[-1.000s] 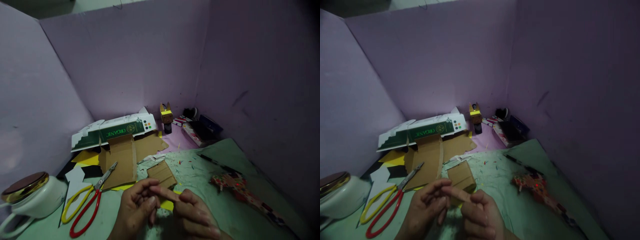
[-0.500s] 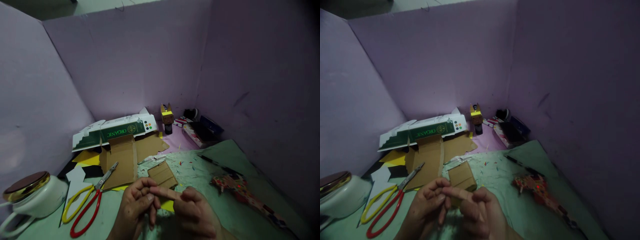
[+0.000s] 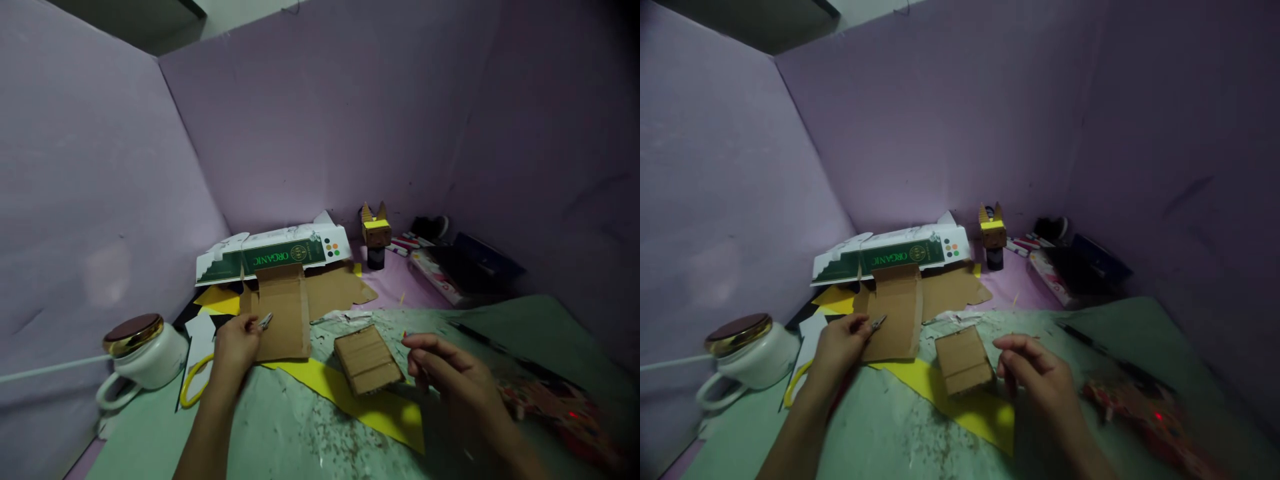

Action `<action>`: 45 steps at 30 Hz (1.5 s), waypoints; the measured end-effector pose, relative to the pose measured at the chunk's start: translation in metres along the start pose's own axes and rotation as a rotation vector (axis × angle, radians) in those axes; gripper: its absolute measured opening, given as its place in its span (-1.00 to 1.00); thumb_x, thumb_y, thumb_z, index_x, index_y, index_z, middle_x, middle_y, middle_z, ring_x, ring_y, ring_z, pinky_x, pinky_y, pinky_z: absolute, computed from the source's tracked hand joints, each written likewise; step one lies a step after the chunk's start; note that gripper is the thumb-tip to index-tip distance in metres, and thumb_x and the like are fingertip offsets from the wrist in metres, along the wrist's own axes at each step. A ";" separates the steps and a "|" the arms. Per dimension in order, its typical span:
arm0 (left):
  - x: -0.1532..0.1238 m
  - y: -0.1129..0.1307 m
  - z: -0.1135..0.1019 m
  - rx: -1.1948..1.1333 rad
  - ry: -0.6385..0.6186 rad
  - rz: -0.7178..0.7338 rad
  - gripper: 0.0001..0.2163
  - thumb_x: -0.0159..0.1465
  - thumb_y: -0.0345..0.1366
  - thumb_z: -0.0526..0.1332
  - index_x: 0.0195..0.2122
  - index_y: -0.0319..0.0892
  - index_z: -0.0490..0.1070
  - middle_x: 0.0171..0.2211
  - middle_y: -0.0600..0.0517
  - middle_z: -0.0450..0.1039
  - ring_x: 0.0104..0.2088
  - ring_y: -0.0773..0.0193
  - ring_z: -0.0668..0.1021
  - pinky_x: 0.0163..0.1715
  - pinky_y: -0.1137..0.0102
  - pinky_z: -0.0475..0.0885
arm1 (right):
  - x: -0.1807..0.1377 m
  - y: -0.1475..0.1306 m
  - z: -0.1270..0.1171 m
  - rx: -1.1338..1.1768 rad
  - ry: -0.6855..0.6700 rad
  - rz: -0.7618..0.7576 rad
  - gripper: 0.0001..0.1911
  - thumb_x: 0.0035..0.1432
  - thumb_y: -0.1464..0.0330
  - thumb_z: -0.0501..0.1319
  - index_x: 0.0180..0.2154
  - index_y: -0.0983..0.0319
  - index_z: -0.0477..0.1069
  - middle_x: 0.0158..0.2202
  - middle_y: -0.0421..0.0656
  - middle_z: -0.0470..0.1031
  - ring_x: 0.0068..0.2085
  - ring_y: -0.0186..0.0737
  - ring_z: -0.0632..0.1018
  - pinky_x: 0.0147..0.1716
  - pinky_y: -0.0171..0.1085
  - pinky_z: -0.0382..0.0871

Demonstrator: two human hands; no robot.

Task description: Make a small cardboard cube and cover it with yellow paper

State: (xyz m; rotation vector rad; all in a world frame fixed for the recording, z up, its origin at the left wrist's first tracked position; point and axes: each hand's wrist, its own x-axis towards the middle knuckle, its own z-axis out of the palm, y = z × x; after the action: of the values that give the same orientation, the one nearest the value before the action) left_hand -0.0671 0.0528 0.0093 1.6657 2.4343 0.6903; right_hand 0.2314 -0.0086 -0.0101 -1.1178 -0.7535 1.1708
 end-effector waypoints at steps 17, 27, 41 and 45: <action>-0.005 0.009 0.013 0.289 -0.066 -0.017 -0.84 0.23 -0.29 0.12 -0.38 -0.12 0.49 -0.25 -0.13 0.58 -0.24 -0.03 0.58 -0.42 0.27 0.26 | -0.002 0.000 0.004 0.080 -0.031 0.136 -0.81 -0.19 0.31 0.40 -0.46 0.25 0.52 -0.68 -0.25 0.39 -0.65 -0.40 0.32 -0.61 -0.39 0.11; -0.003 0.010 0.010 0.266 -0.098 -0.021 -0.84 0.23 -0.32 0.07 -0.42 -0.11 0.41 -0.29 -0.11 0.56 -0.24 0.01 0.57 -0.47 0.33 0.19 | 0.001 0.006 0.001 0.076 -0.046 0.155 -0.77 -0.19 0.30 0.42 -0.44 0.27 0.51 -0.67 -0.24 0.40 -0.65 -0.39 0.33 -0.62 -0.38 0.12; 0.002 0.002 0.007 0.204 -0.095 -0.048 -0.85 0.21 -0.25 0.14 -0.35 -0.07 0.51 -0.29 -0.04 0.61 -0.24 0.03 0.58 -0.47 0.35 0.26 | 0.003 0.006 0.000 0.059 -0.071 0.170 -0.78 -0.15 0.30 0.40 -0.42 0.27 0.50 -0.66 -0.23 0.41 -0.63 -0.38 0.33 -0.60 -0.36 0.12; 0.001 0.004 0.009 0.232 -0.103 -0.013 -0.87 0.17 -0.28 0.18 -0.33 -0.07 0.52 -0.21 -0.05 0.59 -0.19 0.03 0.57 -0.43 0.34 0.28 | 0.002 0.005 0.001 0.066 -0.072 0.178 -0.79 -0.15 0.31 0.38 -0.42 0.28 0.50 -0.66 -0.23 0.41 -0.63 -0.39 0.33 -0.60 -0.37 0.11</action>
State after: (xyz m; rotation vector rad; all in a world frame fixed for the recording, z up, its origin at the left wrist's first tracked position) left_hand -0.0612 0.0579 0.0032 1.7142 2.5293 0.3206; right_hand 0.2298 -0.0063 -0.0150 -1.1098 -0.6753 1.3822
